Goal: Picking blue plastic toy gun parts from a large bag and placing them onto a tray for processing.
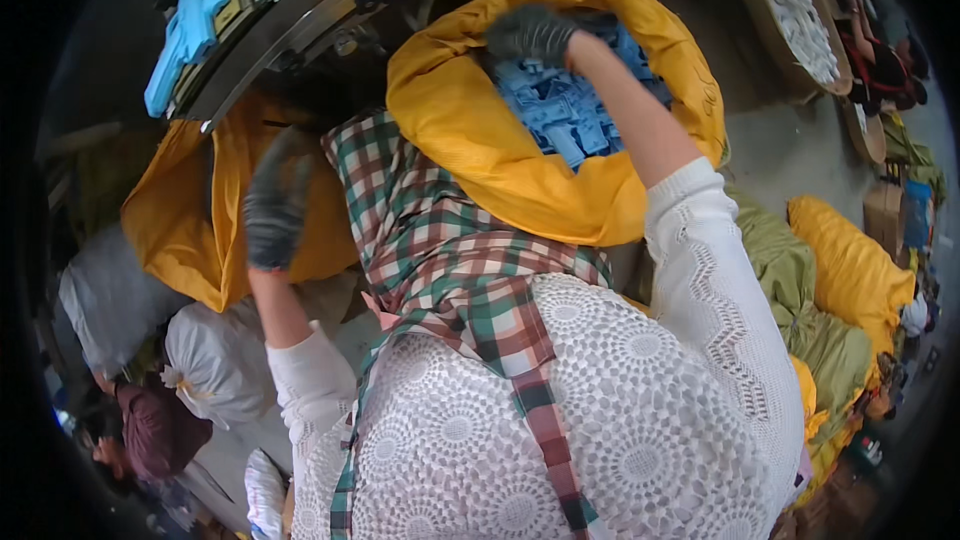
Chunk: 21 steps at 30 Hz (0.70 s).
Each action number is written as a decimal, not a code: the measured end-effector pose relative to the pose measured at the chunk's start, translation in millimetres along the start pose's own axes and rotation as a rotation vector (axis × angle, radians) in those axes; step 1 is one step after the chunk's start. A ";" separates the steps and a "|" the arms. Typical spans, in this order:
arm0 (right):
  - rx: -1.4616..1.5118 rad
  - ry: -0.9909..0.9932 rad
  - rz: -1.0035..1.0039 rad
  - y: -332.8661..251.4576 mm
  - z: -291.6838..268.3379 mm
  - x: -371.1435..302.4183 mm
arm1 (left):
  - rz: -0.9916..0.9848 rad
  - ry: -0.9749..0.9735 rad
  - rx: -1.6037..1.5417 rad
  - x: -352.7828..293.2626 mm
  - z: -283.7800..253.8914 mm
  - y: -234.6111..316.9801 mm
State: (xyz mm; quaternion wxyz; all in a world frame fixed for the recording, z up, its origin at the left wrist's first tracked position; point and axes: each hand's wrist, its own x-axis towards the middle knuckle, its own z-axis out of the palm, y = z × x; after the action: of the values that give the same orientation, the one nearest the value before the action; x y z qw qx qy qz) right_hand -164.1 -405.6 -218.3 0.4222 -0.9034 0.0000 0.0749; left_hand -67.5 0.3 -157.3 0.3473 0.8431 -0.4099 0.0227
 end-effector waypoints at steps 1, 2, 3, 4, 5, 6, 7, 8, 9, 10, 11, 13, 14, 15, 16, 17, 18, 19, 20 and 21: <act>-0.479 -0.020 0.233 15.1 21.9 -6.2 | 0.012 -0.103 -0.087 13.4 26.5 25.7; -0.488 0.250 0.332 96.5 53.3 -38.0 | 0.055 -0.206 -0.185 33.8 50.0 59.6; -0.397 0.087 0.656 27.3 71.9 -28.3 | 0.144 -0.235 -0.068 17.2 72.9 44.6; -0.452 0.110 0.763 42.8 89.2 -42.6 | 0.312 -0.242 -0.168 24.6 84.9 75.1; -0.453 0.106 0.763 49.4 100.1 -45.4 | 0.364 -0.277 -0.080 20.8 107.8 88.4; -0.454 0.053 0.792 55.5 108.2 -47.8 | 0.435 -0.353 -0.123 20.8 118.2 99.2; -0.455 0.004 0.823 55.2 109.8 -51.8 | 0.437 -0.356 -0.128 20.2 124.1 97.5; -0.480 -0.044 0.836 48.4 105.6 -50.2 | 0.429 -0.590 -0.067 17.5 131.3 93.2; -0.480 -0.048 0.837 56.9 105.5 -52.6 | 0.415 -0.823 -0.002 12.4 136.7 88.2; -0.463 0.092 0.754 74.4 100.1 -55.8 | 0.309 -0.737 -0.187 5.8 137.7 76.4; -0.444 0.235 0.669 83.2 89.7 -56.8 | 0.317 -0.739 -0.190 8.8 131.2 73.9; -0.418 0.256 0.721 91.5 60.9 -52.9 | 0.180 -0.931 -0.081 8.6 115.6 68.7; -0.393 0.283 0.777 93.9 49.0 -54.1 | 0.197 -0.843 -0.110 3.1 109.3 68.1; -0.393 0.284 0.783 103.3 51.3 -55.3 | 0.202 -0.847 -0.113 2.2 110.2 67.6; -0.504 0.186 0.727 119.0 58.3 -57.0 | 0.133 -0.848 -0.174 3.3 112.2 66.6; -0.605 0.074 0.648 111.0 65.5 -49.2 | 0.042 -0.845 -0.224 0.7 111.0 61.1; -0.433 0.112 0.685 99.1 88.2 -53.2 | 0.029 -0.845 -0.218 -4.5 111.5 53.7; -0.432 0.110 0.680 81.6 106.6 -53.6 | 0.003 -0.799 -0.258 -10.1 114.5 47.6; -0.504 -0.012 0.726 65.9 121.3 -53.3 | -0.019 -0.754 -0.298 -12.7 115.9 45.5; -0.574 -0.133 0.774 60.1 126.6 -54.5 | -0.015 -0.755 -0.298 -12.7 115.5 47.5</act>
State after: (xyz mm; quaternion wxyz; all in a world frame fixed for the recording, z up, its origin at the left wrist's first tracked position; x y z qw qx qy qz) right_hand -238.9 -351.2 -336.9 0.0961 -0.9102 0.2885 0.2811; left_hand -138.0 -81.1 -222.0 0.2907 0.7357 -0.5012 -0.3508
